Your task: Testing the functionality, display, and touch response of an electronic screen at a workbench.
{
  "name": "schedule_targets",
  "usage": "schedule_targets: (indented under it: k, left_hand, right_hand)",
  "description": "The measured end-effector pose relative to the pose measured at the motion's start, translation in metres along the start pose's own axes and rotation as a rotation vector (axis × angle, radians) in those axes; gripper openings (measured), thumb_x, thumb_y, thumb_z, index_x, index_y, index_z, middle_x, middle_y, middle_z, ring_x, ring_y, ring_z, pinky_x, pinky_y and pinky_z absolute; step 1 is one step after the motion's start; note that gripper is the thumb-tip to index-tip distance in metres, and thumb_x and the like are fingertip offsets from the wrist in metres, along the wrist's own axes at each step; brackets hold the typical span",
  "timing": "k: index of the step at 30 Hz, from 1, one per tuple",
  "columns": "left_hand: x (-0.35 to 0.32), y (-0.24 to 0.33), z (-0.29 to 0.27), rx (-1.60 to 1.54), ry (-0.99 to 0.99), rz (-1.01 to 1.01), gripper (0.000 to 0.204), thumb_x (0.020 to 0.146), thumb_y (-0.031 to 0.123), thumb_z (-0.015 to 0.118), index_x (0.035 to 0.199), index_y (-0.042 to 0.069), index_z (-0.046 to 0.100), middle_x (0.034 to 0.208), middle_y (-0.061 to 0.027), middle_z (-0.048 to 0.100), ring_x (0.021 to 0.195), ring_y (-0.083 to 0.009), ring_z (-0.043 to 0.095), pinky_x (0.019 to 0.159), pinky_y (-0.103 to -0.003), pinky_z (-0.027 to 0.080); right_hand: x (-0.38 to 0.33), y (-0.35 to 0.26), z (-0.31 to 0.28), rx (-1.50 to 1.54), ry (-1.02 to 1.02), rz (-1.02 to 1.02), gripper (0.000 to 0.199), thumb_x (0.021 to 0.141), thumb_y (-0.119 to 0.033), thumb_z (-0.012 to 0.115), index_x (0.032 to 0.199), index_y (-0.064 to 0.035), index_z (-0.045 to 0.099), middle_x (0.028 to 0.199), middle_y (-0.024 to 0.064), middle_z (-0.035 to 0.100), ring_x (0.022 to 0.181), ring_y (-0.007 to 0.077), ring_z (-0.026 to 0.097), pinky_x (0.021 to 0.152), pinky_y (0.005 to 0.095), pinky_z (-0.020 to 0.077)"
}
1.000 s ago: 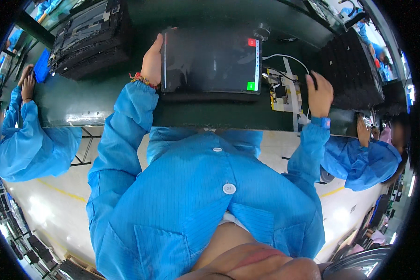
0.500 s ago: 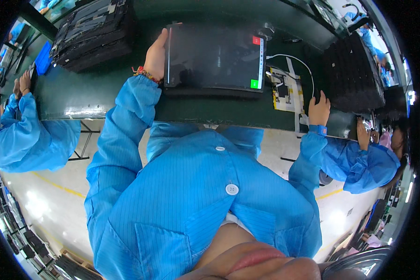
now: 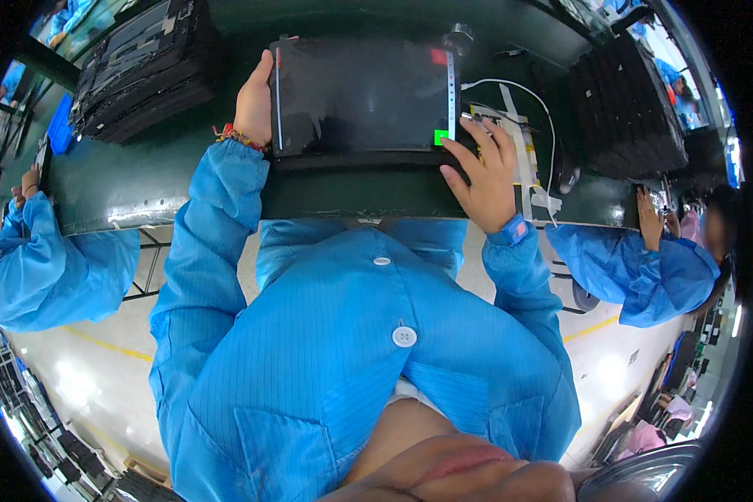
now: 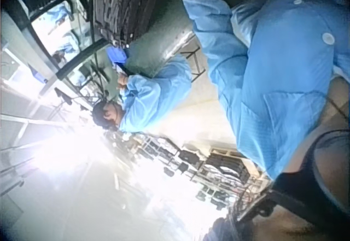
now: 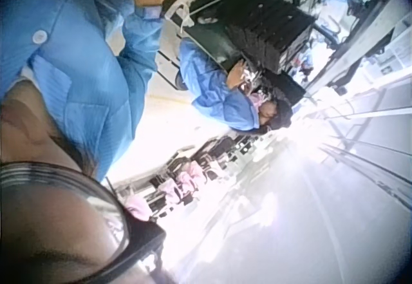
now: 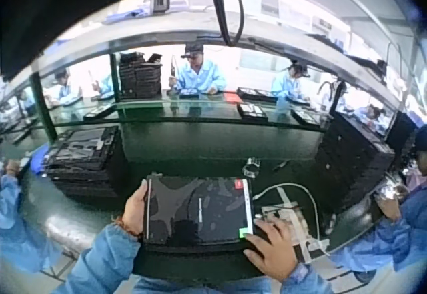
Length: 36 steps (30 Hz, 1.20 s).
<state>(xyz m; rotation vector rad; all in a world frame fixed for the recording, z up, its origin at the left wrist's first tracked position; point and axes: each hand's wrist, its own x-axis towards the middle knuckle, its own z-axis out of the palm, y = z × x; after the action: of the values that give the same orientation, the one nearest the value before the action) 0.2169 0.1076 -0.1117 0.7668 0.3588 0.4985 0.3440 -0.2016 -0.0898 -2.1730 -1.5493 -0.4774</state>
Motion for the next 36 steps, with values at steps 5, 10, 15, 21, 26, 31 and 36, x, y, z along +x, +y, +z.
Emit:
schedule_targets:
  k: [5, 10, 15, 21, 26, 31, 36]
  left_hand:
    - [0.0, 0.0, 0.0, -0.018, 0.006, -0.015, 0.042, 0.096, 0.036, 0.037, 0.124, 0.008, 0.051, 0.11, -0.0095, 0.061, 0.091, -0.0219, 0.06, 0.082, -0.034, 0.048]
    - [0.001, 0.0, -0.002, -0.025, 0.075, -0.048, 0.041, 0.096, 0.036, 0.038, 0.122, 0.008, 0.053, 0.108, -0.01, 0.062, 0.09, -0.0212, 0.06, 0.081, -0.032, 0.048]
    - [0.001, -0.001, 0.0, 0.032, 0.038, -0.002, 0.041, 0.096, 0.036, 0.037, 0.122, 0.008, 0.052, 0.107, -0.0086, 0.062, 0.09, -0.0202, 0.06, 0.079, -0.03, 0.048]
    - [-0.002, -0.001, 0.001, 0.063, 0.07, 0.015, 0.043, 0.096, 0.037, 0.037, 0.121, 0.007, 0.052, 0.108, -0.009, 0.062, 0.087, -0.0202, 0.06, 0.079, -0.03, 0.047]
    - [0.004, -0.004, -0.007, 0.037, 0.103, 0.001, 0.043, 0.095, 0.039, 0.038, 0.117, 0.006, 0.055, 0.104, -0.0095, 0.063, 0.084, -0.021, 0.061, 0.076, -0.03, 0.048]
    - [0.005, -0.005, -0.008, 0.098, 0.157, 0.001, 0.043, 0.094, 0.041, 0.041, 0.11, 0.005, 0.058, 0.1, -0.0113, 0.064, 0.08, -0.0214, 0.061, 0.073, -0.031, 0.048]
    - [0.006, -0.003, -0.011, 0.073, 0.139, -0.019, 0.043, 0.095, 0.039, 0.038, 0.119, 0.006, 0.053, 0.106, -0.0117, 0.062, 0.087, -0.0223, 0.061, 0.079, -0.033, 0.048]
  right_hand:
    - [0.012, 0.014, -0.006, -0.021, -0.014, 0.007, 0.03, 0.076, -0.013, 0.062, 0.106, -0.0129, 0.062, 0.125, 0.01, 0.048, 0.121, 0.0341, 0.035, 0.101, 0.0469, 0.0288]
    - [0.046, 0.083, -0.011, 0.29, 0.079, 0.176, 0.028, 0.078, -0.007, 0.058, 0.105, -0.0068, 0.061, 0.112, 0.014, 0.056, 0.105, 0.03, 0.053, 0.093, 0.0378, 0.0411]
    - [0.063, 0.104, 0.005, 0.342, -0.384, 0.102, 0.024, 0.078, -0.002, 0.06, 0.102, -0.0001, 0.061, 0.099, 0.0122, 0.061, 0.091, 0.0211, 0.06, 0.079, 0.0288, 0.0476]
    - [0.077, 0.089, 0.015, 0.316, -0.432, 0.181, 0.027, 0.074, -0.007, 0.065, 0.1, -0.0019, 0.061, 0.093, 0.0105, 0.062, 0.082, 0.018, 0.061, 0.072, 0.0268, 0.0483]
    - [0.07, 0.095, 0.032, 0.377, -0.266, 0.081, 0.025, 0.073, -0.012, 0.067, 0.097, -0.0046, 0.061, 0.086, 0.0065, 0.063, 0.074, 0.0148, 0.06, 0.065, 0.0259, 0.0476]
    - [0.062, 0.103, 0.045, 0.516, -0.189, 0.182, 0.025, 0.073, -0.013, 0.069, 0.096, -0.0059, 0.062, 0.081, 0.0051, 0.062, 0.067, 0.0123, 0.057, 0.061, 0.0262, 0.0459]
    - [0.07, 0.118, 0.036, 0.285, -0.17, 0.418, 0.03, 0.073, -0.022, 0.073, 0.095, -0.0053, 0.062, 0.093, 0.0078, 0.061, 0.078, 0.0153, 0.055, 0.066, 0.0285, 0.045]
